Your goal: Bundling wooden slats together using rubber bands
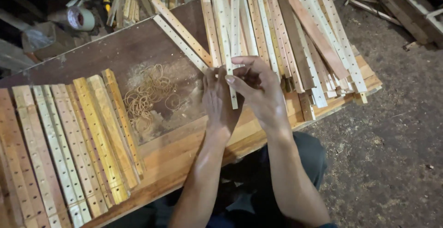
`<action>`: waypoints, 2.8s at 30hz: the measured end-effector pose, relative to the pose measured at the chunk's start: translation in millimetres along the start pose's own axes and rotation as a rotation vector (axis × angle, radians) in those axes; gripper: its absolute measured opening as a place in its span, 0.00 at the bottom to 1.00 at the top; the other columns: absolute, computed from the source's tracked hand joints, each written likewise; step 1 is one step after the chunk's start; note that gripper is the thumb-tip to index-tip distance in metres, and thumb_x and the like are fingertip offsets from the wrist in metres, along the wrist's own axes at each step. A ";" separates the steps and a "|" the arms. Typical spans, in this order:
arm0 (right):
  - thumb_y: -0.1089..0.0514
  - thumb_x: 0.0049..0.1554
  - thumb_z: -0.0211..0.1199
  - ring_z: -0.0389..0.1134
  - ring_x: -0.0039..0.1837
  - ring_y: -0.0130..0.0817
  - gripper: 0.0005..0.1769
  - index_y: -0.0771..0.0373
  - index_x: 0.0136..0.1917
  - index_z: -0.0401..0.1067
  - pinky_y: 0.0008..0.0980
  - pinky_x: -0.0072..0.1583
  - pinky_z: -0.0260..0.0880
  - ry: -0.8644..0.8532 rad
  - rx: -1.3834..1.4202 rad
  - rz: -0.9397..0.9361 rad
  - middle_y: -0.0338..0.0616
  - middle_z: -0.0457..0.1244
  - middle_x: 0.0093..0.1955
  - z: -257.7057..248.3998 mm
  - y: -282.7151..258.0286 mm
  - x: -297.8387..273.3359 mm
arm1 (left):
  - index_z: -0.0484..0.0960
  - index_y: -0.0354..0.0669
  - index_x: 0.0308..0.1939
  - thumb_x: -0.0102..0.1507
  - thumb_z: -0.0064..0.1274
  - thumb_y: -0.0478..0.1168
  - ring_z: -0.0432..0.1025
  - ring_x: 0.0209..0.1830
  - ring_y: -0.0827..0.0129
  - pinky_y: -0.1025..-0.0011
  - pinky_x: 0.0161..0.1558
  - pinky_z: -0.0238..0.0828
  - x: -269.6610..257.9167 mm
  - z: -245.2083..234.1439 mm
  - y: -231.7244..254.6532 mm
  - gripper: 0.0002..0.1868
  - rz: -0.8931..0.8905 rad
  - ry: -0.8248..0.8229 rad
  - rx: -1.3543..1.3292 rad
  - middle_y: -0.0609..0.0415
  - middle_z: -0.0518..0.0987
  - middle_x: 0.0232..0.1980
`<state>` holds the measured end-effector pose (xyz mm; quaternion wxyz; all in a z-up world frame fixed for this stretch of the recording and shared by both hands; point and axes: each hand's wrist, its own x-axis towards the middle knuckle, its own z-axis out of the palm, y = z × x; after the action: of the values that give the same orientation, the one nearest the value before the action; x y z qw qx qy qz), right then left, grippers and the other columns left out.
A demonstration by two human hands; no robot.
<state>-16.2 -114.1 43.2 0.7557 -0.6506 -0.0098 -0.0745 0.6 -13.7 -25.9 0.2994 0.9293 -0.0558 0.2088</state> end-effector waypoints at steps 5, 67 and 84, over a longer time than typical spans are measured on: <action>0.69 0.56 0.70 0.64 0.45 0.29 0.17 0.63 0.58 0.75 0.26 0.49 0.65 0.026 0.041 -0.071 0.46 0.65 0.42 -18.7 5.6 2.0 | 0.76 0.33 0.49 0.61 0.48 0.45 0.76 0.37 0.54 0.62 0.36 0.78 16.3 7.2 36.0 0.19 -0.085 -0.078 -0.586 0.41 0.79 0.43; 0.73 0.58 0.64 0.67 0.49 0.29 0.18 0.65 0.61 0.70 0.24 0.50 0.77 0.148 -0.041 0.035 0.44 0.67 0.49 -52.0 -12.3 19.2 | 0.74 0.42 0.58 0.59 0.63 0.35 0.79 0.36 0.65 0.71 0.39 0.80 17.6 -23.8 4.4 0.24 -0.241 -0.159 -0.852 0.45 0.81 0.39; 0.72 0.59 0.62 0.65 0.47 0.22 0.17 0.62 0.60 0.71 0.20 0.55 0.64 0.263 0.021 0.123 0.40 0.68 0.45 -55.7 -24.6 16.2 | 0.76 0.45 0.51 0.61 0.59 0.43 0.75 0.49 0.46 0.48 0.49 0.75 4.5 -3.1 36.6 0.17 -0.127 -0.473 -0.122 0.45 0.77 0.46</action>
<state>-7.9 -174.1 60.5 0.7604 -0.6266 0.1283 -0.1124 -4.8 -41.6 -2.2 0.3462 0.9341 -0.0782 -0.0375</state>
